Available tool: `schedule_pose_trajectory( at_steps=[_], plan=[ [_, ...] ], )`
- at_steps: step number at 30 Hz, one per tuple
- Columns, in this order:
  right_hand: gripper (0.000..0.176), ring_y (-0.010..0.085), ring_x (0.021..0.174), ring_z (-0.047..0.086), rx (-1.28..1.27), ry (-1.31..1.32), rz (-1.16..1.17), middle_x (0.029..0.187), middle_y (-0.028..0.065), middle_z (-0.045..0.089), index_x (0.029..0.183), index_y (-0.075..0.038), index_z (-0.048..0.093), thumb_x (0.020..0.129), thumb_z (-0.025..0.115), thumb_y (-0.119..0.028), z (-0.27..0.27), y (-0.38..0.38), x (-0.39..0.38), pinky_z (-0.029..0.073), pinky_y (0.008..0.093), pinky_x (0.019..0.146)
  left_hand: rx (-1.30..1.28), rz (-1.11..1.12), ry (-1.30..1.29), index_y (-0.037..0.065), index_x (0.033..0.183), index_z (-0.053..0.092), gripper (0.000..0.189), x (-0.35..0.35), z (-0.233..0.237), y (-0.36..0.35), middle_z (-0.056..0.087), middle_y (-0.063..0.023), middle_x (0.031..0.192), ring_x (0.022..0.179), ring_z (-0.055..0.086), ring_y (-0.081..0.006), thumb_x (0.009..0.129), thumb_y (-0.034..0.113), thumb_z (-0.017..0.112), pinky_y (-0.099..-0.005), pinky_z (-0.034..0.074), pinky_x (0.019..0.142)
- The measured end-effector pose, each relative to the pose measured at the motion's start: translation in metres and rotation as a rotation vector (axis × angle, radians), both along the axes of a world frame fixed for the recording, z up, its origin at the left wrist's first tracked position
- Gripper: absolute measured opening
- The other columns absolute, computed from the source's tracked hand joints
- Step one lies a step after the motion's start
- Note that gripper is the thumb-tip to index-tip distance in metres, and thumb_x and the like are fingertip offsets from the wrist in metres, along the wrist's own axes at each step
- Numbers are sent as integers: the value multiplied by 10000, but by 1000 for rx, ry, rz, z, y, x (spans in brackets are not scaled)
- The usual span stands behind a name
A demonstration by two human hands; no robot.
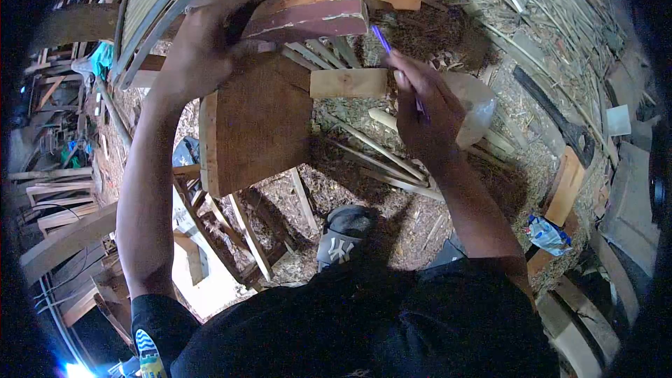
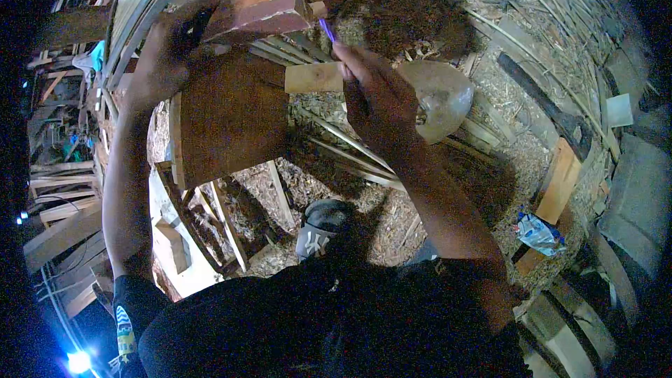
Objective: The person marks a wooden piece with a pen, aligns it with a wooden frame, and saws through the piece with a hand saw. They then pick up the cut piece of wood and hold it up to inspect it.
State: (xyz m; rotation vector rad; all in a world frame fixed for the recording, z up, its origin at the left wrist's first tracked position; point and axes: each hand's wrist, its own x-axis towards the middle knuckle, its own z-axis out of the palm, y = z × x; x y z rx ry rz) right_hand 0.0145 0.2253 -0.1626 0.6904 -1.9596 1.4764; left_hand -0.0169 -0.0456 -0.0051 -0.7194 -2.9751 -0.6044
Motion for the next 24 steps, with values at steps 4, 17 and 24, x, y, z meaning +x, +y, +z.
schedule_pose_trajectory(
  at_steps=[4, 17, 24],
  plan=[
    [279, 312, 970, 693, 32, 70, -6, 1099, 178, 690, 1203, -31, 627, 930, 575, -11, 8, 5, 4, 561, 376, 843, 49, 53, -73, 61, 1283, 577, 564, 1, -3, -1, 689, -167, 1112, 999, 676, -251, 770, 134, 800, -356, 504, 884],
    [229, 278, 984, 696, -27, 72, 20, 1043, 173, 708, 1150, 30, 640, 949, 535, 2, 24, -6, -3, 544, 376, 891, -29, 33, 24, 70, 1271, 585, 538, -1, -5, -3, 682, -155, 1148, 1054, 668, -246, 777, 126, 790, -364, 509, 892],
    [314, 303, 913, 696, 48, 21, -23, 1076, 152, 692, 1217, -47, 633, 910, 592, 7, -2, 5, 7, 566, 379, 816, 48, 21, -50, 55, 1282, 571, 544, -1, -5, 0, 686, -148, 1147, 1051, 669, -227, 777, 62, 774, -352, 514, 896]
  ],
)
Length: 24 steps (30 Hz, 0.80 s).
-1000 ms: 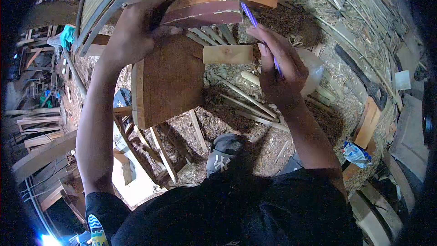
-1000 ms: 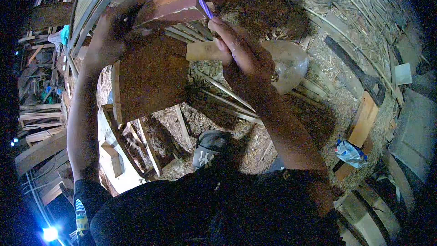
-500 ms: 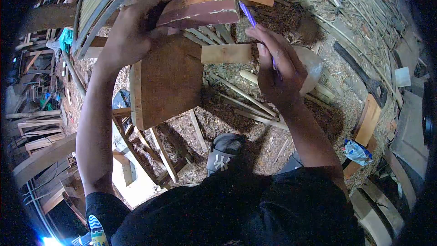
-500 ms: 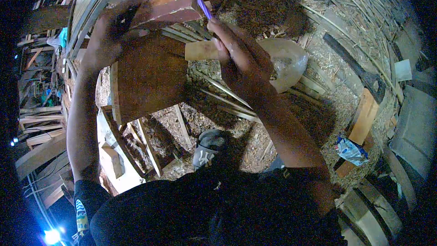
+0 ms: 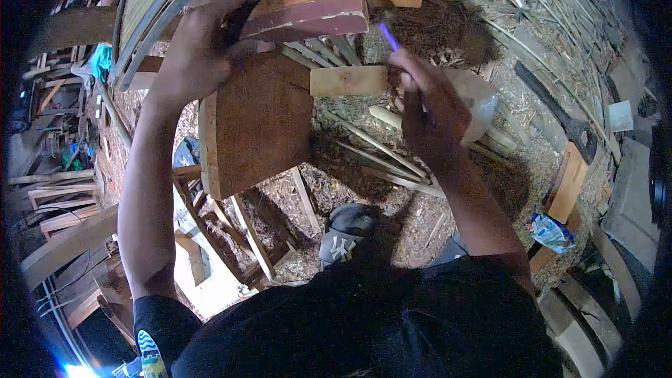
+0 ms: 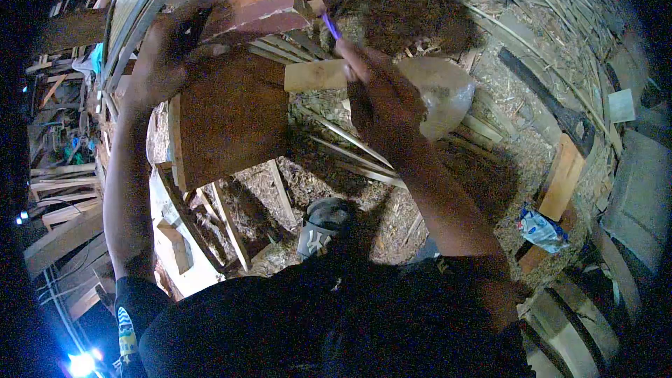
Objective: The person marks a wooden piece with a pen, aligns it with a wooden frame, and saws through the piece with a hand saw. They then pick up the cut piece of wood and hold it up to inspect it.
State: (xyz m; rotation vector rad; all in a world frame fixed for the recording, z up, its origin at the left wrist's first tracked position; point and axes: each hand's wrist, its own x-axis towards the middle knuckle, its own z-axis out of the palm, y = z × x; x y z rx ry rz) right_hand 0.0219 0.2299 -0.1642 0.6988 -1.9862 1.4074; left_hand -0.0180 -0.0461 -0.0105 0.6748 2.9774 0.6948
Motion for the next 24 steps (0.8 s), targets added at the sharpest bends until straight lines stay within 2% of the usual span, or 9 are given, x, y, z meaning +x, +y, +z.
schedule_pose_trajectory(
  at_steps=[2, 4, 7, 11, 14, 15, 17, 19, 24],
  plan=[
    [219, 275, 1007, 689, 28, -63, 5, 1062, 173, 705, 1143, 22, 644, 965, 529, -33, 24, 3, 0, 535, 374, 908, 50, -32, 9, 58, 1286, 569, 547, 1, -2, -3, 687, -146, 1142, 1040, 671, -222, 777, 50, 771, -350, 516, 890],
    [222, 281, 1008, 688, -10, -23, 26, 1061, 171, 706, 1145, 25, 642, 967, 523, -35, 29, -2, -3, 532, 379, 915, -93, -19, 67, 59, 1289, 569, 549, -3, -2, -8, 689, -140, 1138, 1032, 665, -195, 780, 51, 772, -344, 513, 892],
    [228, 289, 1012, 686, -40, 14, 44, 1056, 169, 707, 1148, 31, 638, 968, 513, -33, 31, -6, -7, 526, 385, 927, 1, 13, -16, 59, 1286, 572, 546, 1, 1, -1, 686, -144, 1144, 1028, 668, -209, 780, 60, 777, -347, 513, 889],
    [236, 298, 1033, 676, -28, -1, 40, 1060, 168, 703, 1155, 35, 633, 962, 510, -23, 30, -9, -6, 521, 391, 934, -73, -2, 9, 56, 1275, 582, 541, 4, 9, 8, 692, -147, 1123, 980, 678, -220, 776, 84, 789, -346, 517, 855],
    [249, 296, 1039, 670, 27, 2, 7, 1083, 167, 696, 1174, 30, 626, 959, 510, -18, 31, -11, -2, 523, 395, 922, -15, -31, 80, 53, 1258, 592, 528, 1, 2, 3, 699, -146, 1092, 938, 683, -218, 775, 104, 797, -348, 522, 830],
    [249, 296, 1039, 670, 29, 3, 7, 1083, 167, 696, 1174, 30, 626, 959, 510, -18, 29, -12, -2, 523, 395, 922, -69, -21, 77, 52, 1256, 593, 530, 1, 5, 4, 701, -148, 1083, 943, 683, -217, 772, 112, 801, -350, 522, 833],
    [349, 315, 966, 681, -13, 41, -10, 1111, 168, 679, 1233, -46, 633, 885, 635, -25, 23, -14, -3, 562, 381, 826, -124, -10, 74, 52, 1254, 593, 533, 1, 7, 2, 703, -149, 1074, 947, 684, -215, 770, 120, 805, -351, 523, 836],
    [358, 315, 967, 677, -13, 60, -23, 1117, 174, 672, 1243, -38, 622, 886, 633, -27, 20, -18, -1, 562, 383, 822, -87, 70, -136, -4, 1314, 538, 556, -1, 6, -1, 630, -134, 1253, 1163, 586, -209, 796, 18, 741, -339, 446, 1021],
    [378, 316, 972, 669, 62, 7, -50, 1133, 190, 654, 1275, -17, 587, 899, 613, -49, 22, -20, 5, 561, 393, 817, -24, 53, -134, -5, 1315, 538, 561, 2, 6, 2, 623, -129, 1261, 1168, 579, -203, 798, 34, 751, -340, 445, 1023]
  ],
)
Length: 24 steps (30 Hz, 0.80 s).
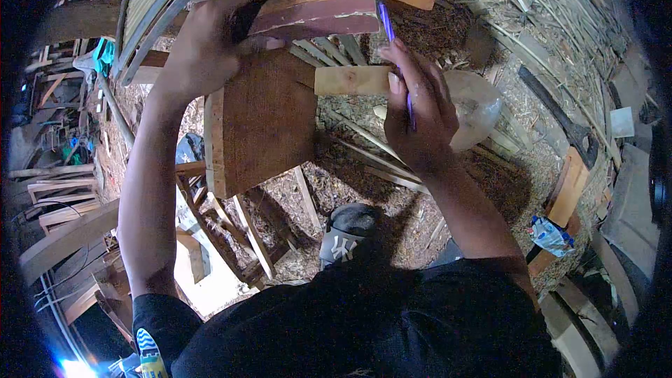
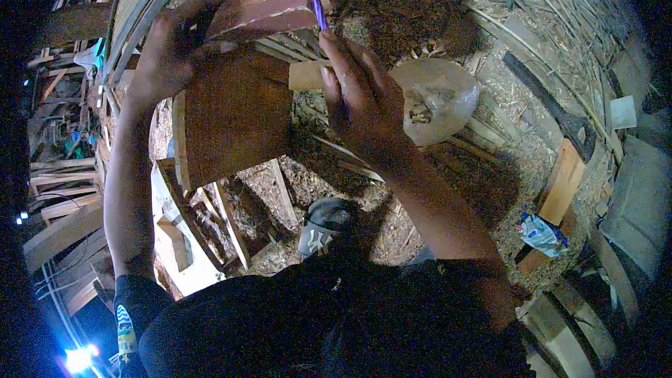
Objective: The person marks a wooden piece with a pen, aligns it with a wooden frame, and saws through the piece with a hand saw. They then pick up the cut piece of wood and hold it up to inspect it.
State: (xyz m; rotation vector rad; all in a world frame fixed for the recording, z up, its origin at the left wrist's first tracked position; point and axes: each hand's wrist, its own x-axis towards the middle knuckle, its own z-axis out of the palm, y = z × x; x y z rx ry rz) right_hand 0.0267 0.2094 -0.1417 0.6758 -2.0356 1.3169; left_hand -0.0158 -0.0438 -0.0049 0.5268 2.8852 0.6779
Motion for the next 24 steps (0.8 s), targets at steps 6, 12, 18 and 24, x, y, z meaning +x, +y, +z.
schedule_pose_trajectory(
  at_steps=[6, 12, 18, 24],
  plan=[
    [361, 333, 970, 666, 5, -22, 15, 1136, 193, 649, 1281, -18, 578, 925, 582, -77, -2, -2, 1, 560, 405, 816, 32, -70, 159, 47, 1253, 592, 527, -2, -8, -3, 714, -144, 1051, 950, 698, -234, 776, 129, 801, -346, 535, 852],
    [320, 307, 1003, 661, -52, 11, -8, 1058, 180, 681, 1259, 29, 577, 952, 494, -12, -16, -3, 4, 528, 388, 888, -4, -50, 161, 53, 1259, 592, 534, -1, -7, -3, 720, -133, 1011, 908, 700, -203, 773, 123, 803, -348, 541, 826],
    [295, 303, 973, 664, -12, -61, -32, 1049, 172, 685, 1232, 30, 587, 963, 495, -48, 13, 0, 9, 520, 399, 881, 6, -23, 181, 59, 1246, 605, 532, 0, -9, -5, 713, -145, 965, 876, 701, -219, 762, 138, 811, -347, 533, 791],
    [308, 293, 958, 669, -45, -13, -27, 1043, 159, 690, 1236, 24, 593, 952, 491, -38, 11, -5, 6, 524, 386, 876, -97, 17, 23, -6, 1303, 549, 571, 2, 5, 3, 619, -139, 1267, 1190, 576, -228, 789, 85, 779, -363, 450, 1028]
  ],
)
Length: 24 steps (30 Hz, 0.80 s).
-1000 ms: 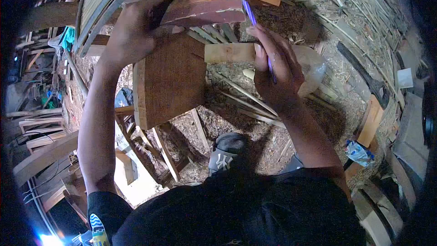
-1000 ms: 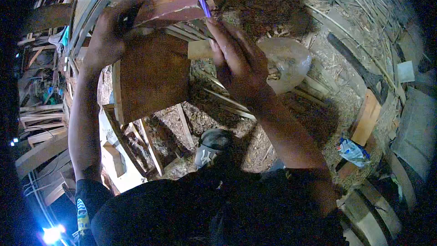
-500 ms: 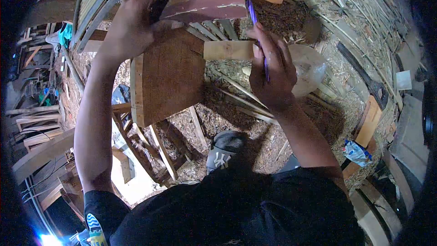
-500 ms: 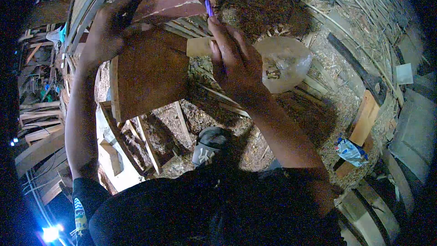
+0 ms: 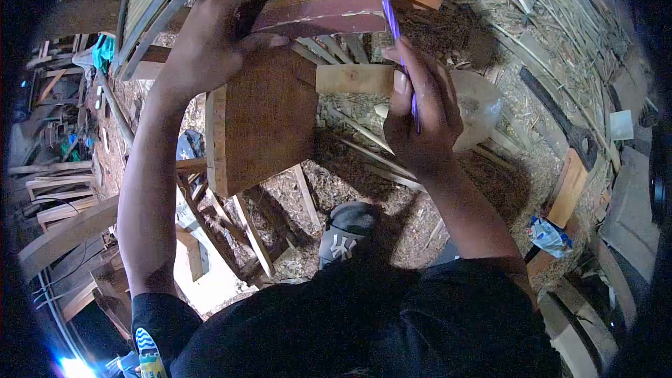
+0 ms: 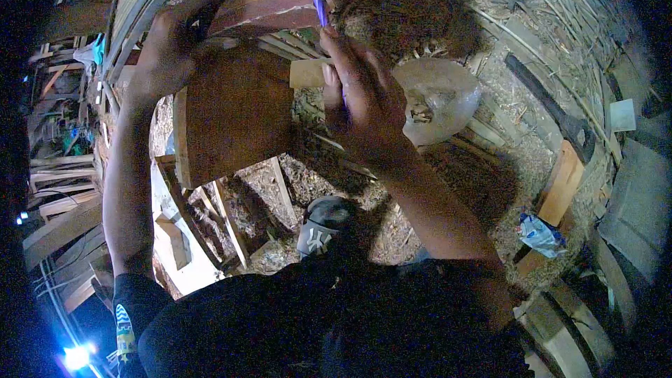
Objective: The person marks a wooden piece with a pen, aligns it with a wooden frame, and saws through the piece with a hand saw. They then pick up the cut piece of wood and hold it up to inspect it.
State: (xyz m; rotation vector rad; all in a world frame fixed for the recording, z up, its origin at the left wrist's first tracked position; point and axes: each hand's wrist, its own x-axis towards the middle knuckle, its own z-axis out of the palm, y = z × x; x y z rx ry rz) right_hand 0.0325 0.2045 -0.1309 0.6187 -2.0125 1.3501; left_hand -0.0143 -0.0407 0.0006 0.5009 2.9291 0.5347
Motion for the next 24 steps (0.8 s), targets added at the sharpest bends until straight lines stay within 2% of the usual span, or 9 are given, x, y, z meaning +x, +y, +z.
schedule_pose_trajectory(
  at_steps=[4, 6, 8, 10, 12, 14, 16, 23, 24],
  plan=[
    [302, 289, 948, 671, -23, -25, -1, 1041, 156, 692, 1229, 20, 601, 954, 491, -35, -1, 0, -1, 526, 383, 873, -25, -86, 73, -6, 1282, 566, 545, -1, -1, -2, 635, -143, 1238, 1165, 592, -228, 794, 111, 780, -365, 460, 1007],
    [357, 340, 900, 672, -12, 19, 15, 1060, 192, 677, 1274, -17, 578, 918, 544, -31, -3, 1, -4, 549, 408, 796, 11, -63, 41, -4, 1288, 560, 551, -2, -4, -5, 635, -138, 1239, 1167, 590, -225, 795, 109, 779, -362, 460, 1005],
    [326, 307, 912, 673, -54, 11, 25, 1024, 170, 685, 1250, -3, 595, 932, 521, -22, -4, 0, -4, 542, 391, 819, 46, -38, 9, -2, 1294, 555, 557, -3, -10, -9, 634, -134, 1240, 1168, 589, -223, 795, 107, 779, -358, 461, 1003],
    [302, 274, 923, 674, -94, 2, 37, 987, 148, 693, 1225, 10, 611, 946, 499, -12, -10, -2, -2, 535, 373, 842, 70, -100, 198, 40, 1264, 590, 566, -5, -16, -10, 709, -161, 1057, 931, 705, -250, 746, 107, 808, -357, 529, 860],
    [303, 267, 898, 679, -24, -78, -11, 967, 144, 693, 1228, 4, 613, 945, 504, -4, -24, 0, 1, 540, 370, 819, 81, -81, 161, 36, 1267, 587, 566, -3, -14, -9, 711, -158, 1058, 937, 703, -238, 750, 104, 806, -353, 531, 858],
    [298, 266, 886, 681, -19, -36, -21, 968, 144, 693, 1223, 2, 618, 947, 505, -7, -31, 5, 1, 541, 371, 812, 93, -68, 128, 31, 1270, 585, 565, -5, -14, -6, 712, -154, 1059, 942, 701, -227, 753, 100, 804, -349, 534, 856],
    [293, 266, 874, 683, -17, -4, -24, 969, 144, 693, 1217, 0, 623, 949, 506, -11, -24, 6, 3, 542, 372, 805, 232, -42, 78, 19, 1261, 586, 545, -2, -18, -7, 716, -156, 1039, 941, 695, -191, 763, 89, 797, -336, 536, 848],
    [281, 264, 882, 682, -16, 33, -16, 956, 157, 695, 1195, 29, 626, 949, 499, -20, -1, 7, -5, 542, 372, 807, 179, -94, 118, 9, 1247, 591, 528, -5, -13, -6, 724, -145, 994, 897, 694, -176, 766, 82, 795, -333, 534, 820],
    [280, 263, 884, 683, -1, 43, -21, 954, 159, 695, 1190, 36, 626, 947, 500, -20, -2, 7, -4, 542, 371, 808, 90, -114, 142, 17, 1247, 593, 534, -6, -11, -7, 725, -142, 987, 889, 695, -184, 763, 97, 802, -335, 534, 815]
  ],
)
